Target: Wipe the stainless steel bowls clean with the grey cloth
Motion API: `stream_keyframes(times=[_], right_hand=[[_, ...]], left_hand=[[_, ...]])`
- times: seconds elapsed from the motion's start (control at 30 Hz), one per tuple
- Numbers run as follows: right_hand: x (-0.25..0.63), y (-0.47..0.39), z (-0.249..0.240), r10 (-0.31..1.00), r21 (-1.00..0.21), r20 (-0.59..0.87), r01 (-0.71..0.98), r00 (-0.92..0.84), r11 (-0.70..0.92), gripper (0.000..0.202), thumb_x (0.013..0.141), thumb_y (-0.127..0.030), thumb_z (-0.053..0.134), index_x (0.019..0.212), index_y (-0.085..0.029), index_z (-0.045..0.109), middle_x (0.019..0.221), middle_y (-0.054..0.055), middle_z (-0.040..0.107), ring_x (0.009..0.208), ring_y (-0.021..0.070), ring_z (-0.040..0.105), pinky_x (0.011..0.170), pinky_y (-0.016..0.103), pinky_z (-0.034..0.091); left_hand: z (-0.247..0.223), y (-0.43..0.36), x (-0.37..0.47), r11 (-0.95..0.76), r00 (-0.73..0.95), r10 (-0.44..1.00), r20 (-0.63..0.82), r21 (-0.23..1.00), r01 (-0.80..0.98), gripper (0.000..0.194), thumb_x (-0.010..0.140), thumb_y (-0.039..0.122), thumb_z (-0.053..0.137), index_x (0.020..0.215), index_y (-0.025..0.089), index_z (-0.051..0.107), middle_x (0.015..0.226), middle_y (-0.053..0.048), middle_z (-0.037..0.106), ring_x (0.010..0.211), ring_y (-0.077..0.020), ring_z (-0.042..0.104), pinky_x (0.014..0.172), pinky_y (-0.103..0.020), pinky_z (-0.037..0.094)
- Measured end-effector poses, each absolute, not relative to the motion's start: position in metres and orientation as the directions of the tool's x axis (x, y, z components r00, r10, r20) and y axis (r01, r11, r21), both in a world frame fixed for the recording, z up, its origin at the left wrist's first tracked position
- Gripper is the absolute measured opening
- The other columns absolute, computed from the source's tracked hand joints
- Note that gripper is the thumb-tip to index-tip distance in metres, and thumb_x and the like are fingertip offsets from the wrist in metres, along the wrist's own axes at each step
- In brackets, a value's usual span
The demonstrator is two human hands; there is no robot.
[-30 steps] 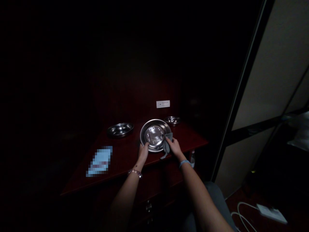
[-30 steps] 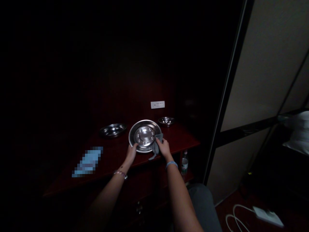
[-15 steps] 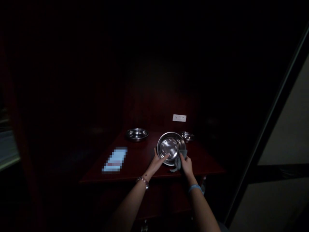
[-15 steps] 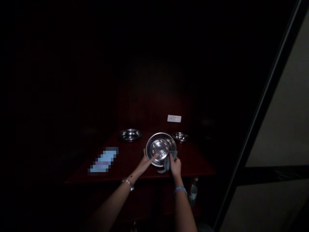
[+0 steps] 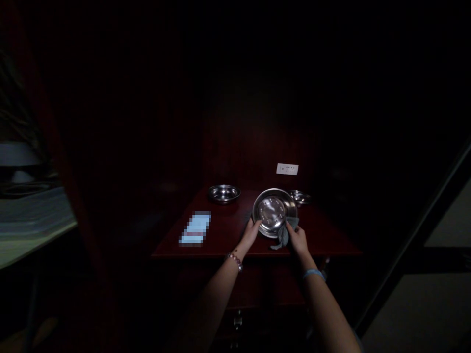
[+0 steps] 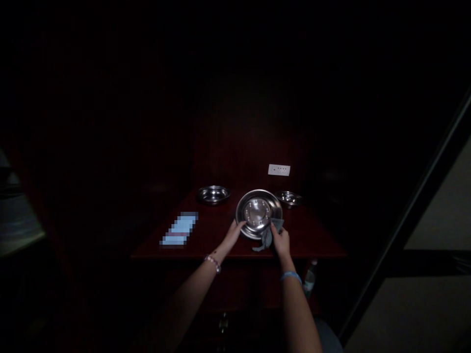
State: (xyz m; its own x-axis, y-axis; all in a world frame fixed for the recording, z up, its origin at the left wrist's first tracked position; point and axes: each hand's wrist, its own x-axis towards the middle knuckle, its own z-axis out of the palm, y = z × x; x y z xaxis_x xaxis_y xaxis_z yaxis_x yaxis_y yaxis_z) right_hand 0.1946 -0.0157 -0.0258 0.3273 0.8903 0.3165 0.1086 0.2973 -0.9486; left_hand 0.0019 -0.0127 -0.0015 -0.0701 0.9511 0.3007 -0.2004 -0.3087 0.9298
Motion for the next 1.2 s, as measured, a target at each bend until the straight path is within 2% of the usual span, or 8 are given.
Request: stream_keyframes(times=[0.1,0.27,0.5,0.63,0.77,0.93,1.03,1.2], right_hand=[[0.195,-0.015,-0.028,0.889,-0.946,0.322,0.098,0.325,0.307,0.068,0.062,-0.072,0.072,0.089,-0.009,0.075,0.087,0.017,0.077,0.079,0.0288,0.071,0.07,0.034,0.054],[0.2,-0.014,-0.033,0.865,-0.944,0.33,0.159,0.377,0.291,0.067,0.065,-0.07,0.069,0.092,-0.009,0.074,0.09,0.017,0.077,0.084,0.0303,0.072,0.072,0.035,0.054],[0.201,-0.018,-0.029,0.809,-0.934,0.355,0.22,0.468,0.282,0.06,0.072,-0.065,0.063,0.094,-0.011,0.075,0.097,0.018,0.077,0.092,0.0314,0.073,0.078,0.035,0.054],[0.198,-0.021,-0.025,0.812,-0.928,0.366,0.238,0.454,0.286,0.059,0.073,-0.063,0.064,0.096,-0.011,0.074,0.097,0.018,0.077,0.092,0.0312,0.072,0.079,0.035,0.054],[0.194,-0.023,-0.023,0.828,-0.931,0.365,0.192,0.425,0.312,0.056,0.071,-0.061,0.067,0.096,-0.011,0.074,0.097,0.016,0.077,0.09,0.0297,0.072,0.079,0.035,0.054],[0.192,-0.024,-0.022,0.834,-0.93,0.367,0.17,0.411,0.326,0.056,0.071,-0.062,0.069,0.094,-0.011,0.074,0.094,0.015,0.077,0.086,0.028,0.072,0.077,0.034,0.053],[0.192,-0.024,-0.02,0.84,-0.932,0.363,0.158,0.404,0.326,0.059,0.071,-0.063,0.068,0.097,-0.011,0.074,0.094,0.015,0.077,0.085,0.027,0.071,0.077,0.033,0.053],[0.19,-0.027,-0.016,0.864,-0.933,0.36,0.134,0.353,0.334,0.063,0.07,-0.066,0.068,0.099,-0.01,0.074,0.094,0.014,0.077,0.086,0.0268,0.071,0.077,0.033,0.053]], left_hand=[[0.003,-0.018,-0.002,-0.27,-0.146,0.959,0.242,0.938,-0.22,0.042,0.094,0.039,0.052,0.127,0.015,0.062,0.136,-0.015,0.062,0.127,-0.0264,0.058,0.11,-0.041,0.041],[0.01,-0.028,-0.001,-0.407,-0.13,0.912,0.39,0.899,-0.161,0.052,0.092,0.048,0.055,0.135,0.018,0.056,0.138,-0.013,0.061,0.129,-0.0244,0.056,0.112,-0.039,0.039],[0.0,-0.028,-0.001,-0.402,-0.015,0.912,0.411,0.899,0.172,0.08,0.066,0.05,0.083,0.135,0.02,0.056,0.135,-0.015,0.063,0.129,-0.0326,0.055,0.111,-0.046,0.038],[-0.003,-0.027,-0.004,-0.407,0.158,0.913,0.376,0.872,0.272,0.038,0.07,0.047,0.076,0.101,0.026,0.074,0.112,-0.009,0.075,0.118,-0.034,0.063,0.108,-0.043,0.041],[-0.005,-0.022,-0.003,-0.413,0.137,0.909,0.392,0.89,0.192,0.027,0.074,0.038,0.071,0.098,0.025,0.074,0.109,-0.007,0.075,0.116,-0.032,0.064,0.107,-0.043,0.044],[-0.003,-0.017,0.0,-0.472,-0.028,0.881,0.473,0.881,0.023,0.06,0.075,0.024,0.067,0.132,0.017,0.05,0.131,-0.011,0.063,0.128,-0.0236,0.055,0.115,-0.04,0.035],[0.002,-0.02,-0.001,-0.513,-0.156,0.848,0.506,0.858,-0.009,0.058,0.085,0.027,0.058,0.139,0.018,0.038,0.138,-0.013,0.056,0.129,-0.0218,0.054,0.114,-0.038,0.036],[0.008,-0.025,-0.003,-0.527,-0.249,0.831,0.497,0.847,-0.068,0.042,0.097,0.042,0.046,0.132,0.02,0.049,0.139,-0.012,0.057,0.131,-0.0221,0.052,0.112,-0.037,0.039]])
